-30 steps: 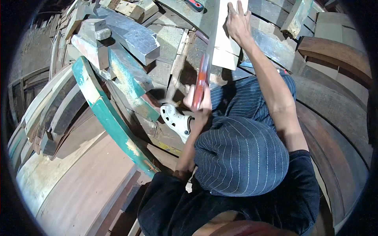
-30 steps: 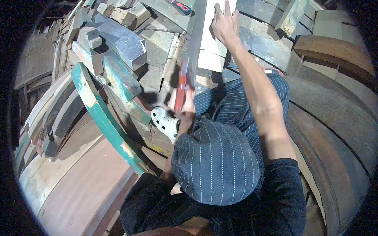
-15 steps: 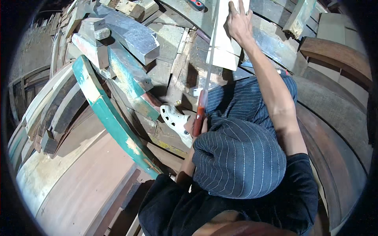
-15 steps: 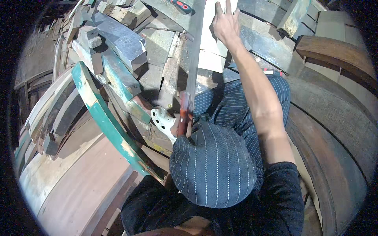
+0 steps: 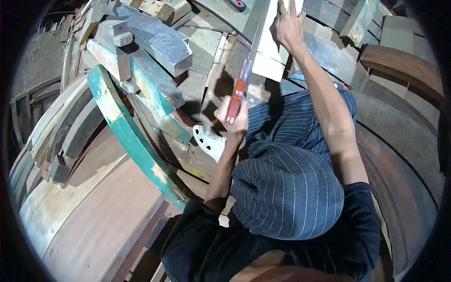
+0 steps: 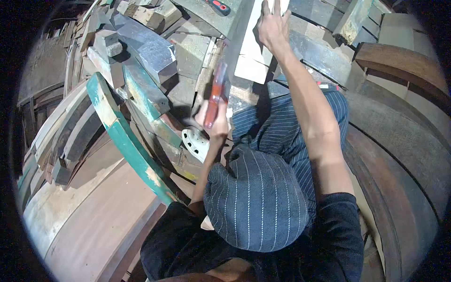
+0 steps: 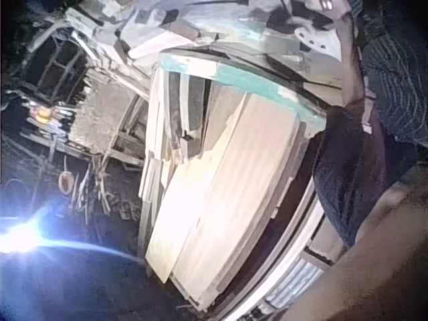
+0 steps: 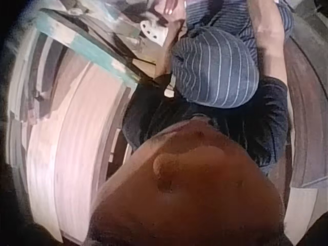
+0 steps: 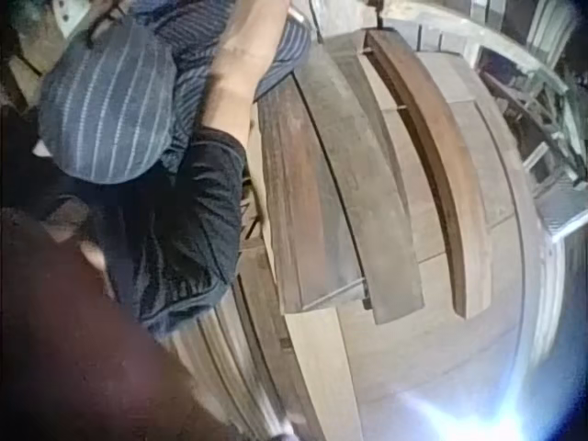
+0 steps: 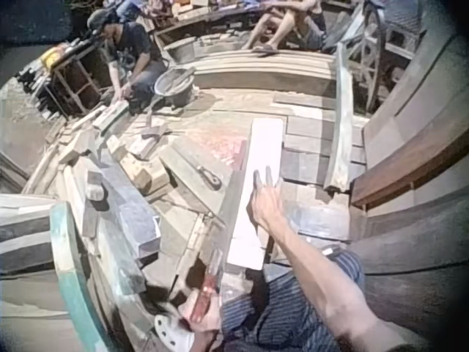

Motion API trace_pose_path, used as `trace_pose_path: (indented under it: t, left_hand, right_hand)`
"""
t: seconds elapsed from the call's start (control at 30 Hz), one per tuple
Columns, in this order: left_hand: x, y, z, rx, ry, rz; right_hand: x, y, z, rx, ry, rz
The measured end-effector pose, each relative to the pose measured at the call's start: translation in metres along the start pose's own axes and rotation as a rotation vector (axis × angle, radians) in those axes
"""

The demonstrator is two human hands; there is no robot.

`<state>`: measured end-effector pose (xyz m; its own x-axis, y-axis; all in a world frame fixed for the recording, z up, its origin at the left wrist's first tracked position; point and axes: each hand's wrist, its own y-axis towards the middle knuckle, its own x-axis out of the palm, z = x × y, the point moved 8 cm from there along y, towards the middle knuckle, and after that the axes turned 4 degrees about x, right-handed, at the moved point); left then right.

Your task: Using a hand saw to cut a small wooden board in a woodworking shop.

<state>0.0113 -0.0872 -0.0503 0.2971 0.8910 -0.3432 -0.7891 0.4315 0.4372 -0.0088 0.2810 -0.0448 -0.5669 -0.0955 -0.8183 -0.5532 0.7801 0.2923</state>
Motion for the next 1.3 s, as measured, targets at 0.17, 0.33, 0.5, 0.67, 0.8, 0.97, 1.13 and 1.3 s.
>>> trace_pose_path:
  t: [0.17, 0.33, 0.5, 0.67, 0.8, 0.97, 1.13, 1.3]
  left_hand:
    - [-0.008, -0.031, 0.009, -0.443, -0.080, -0.169]
    - [-0.029, -0.042, 0.035, -0.563, 0.133, -0.123]
    - [-0.006, -0.014, 0.043, -0.476, 0.133, -0.234]
    - [0.046, 0.068, 0.041, -0.186, 0.136, -0.015]
    - [0.047, 0.063, 0.036, -0.238, 0.051, -0.040]
    - [0.003, 0.000, 0.055, -0.423, 0.061, -0.227]
    - [-0.021, -0.047, 0.041, -0.514, 0.050, -0.191]
    - [-0.003, -0.033, 0.021, -0.466, 0.038, -0.159]
  right_hand:
    - [-0.005, -0.004, -0.005, -0.014, 0.015, -0.012]
    - [-0.010, -0.003, -0.009, -0.023, -0.011, -0.031]
    - [-0.002, -0.003, -0.007, -0.037, -0.076, -0.066]
    - [-0.005, -0.004, -0.002, 0.006, 0.005, 0.030]
    - [-0.006, -0.007, -0.004, 0.012, 0.003, -0.005]
    - [-0.010, -0.007, -0.007, 0.041, 0.024, -0.051]
    - [-0.012, -0.005, -0.011, -0.005, -0.001, -0.028]
    - [-0.002, -0.004, -0.005, -0.012, -0.039, -0.055]
